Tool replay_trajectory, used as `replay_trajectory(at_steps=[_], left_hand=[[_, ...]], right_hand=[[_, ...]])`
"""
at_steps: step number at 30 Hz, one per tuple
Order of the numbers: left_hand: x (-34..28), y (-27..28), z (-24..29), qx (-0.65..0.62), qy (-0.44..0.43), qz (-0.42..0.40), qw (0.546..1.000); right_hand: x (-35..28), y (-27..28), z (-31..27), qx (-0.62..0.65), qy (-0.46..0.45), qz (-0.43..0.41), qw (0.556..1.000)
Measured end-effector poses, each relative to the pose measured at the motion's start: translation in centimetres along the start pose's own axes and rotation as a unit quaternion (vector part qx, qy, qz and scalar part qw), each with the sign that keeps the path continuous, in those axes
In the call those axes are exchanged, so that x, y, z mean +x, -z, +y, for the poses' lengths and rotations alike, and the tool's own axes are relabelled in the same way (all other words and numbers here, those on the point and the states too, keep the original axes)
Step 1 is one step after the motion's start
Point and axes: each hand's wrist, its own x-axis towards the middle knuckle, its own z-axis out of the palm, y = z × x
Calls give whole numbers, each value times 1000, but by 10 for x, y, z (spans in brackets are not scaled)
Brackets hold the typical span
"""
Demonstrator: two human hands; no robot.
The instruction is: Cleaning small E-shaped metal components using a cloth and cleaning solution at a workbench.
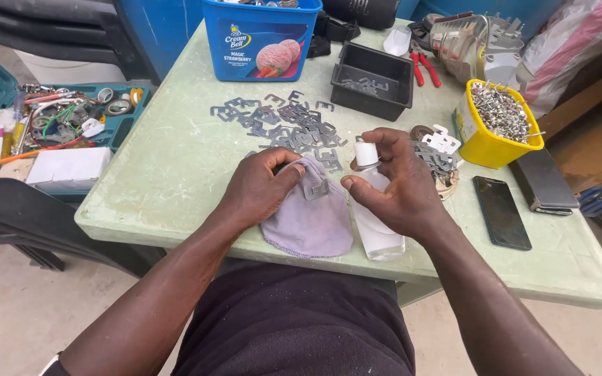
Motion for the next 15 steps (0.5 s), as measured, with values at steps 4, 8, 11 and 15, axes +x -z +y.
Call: replay_trajectory(at_steps=[4, 8, 11, 15], left_hand=[[1, -2, -17, 8, 5, 11, 1000], [-1, -2, -15, 7, 6, 20, 1000], [-3, 0, -14, 4, 9, 31, 999], [-1, 0, -18, -3, 11, 42, 999]], right_hand=[[-1, -4, -12, -26, 26, 8, 999], [3, -9, -19, 8, -40, -53, 998], [9, -17, -20, 21, -64, -103, 992], [15, -18, -18, 16, -63, -97, 993]])
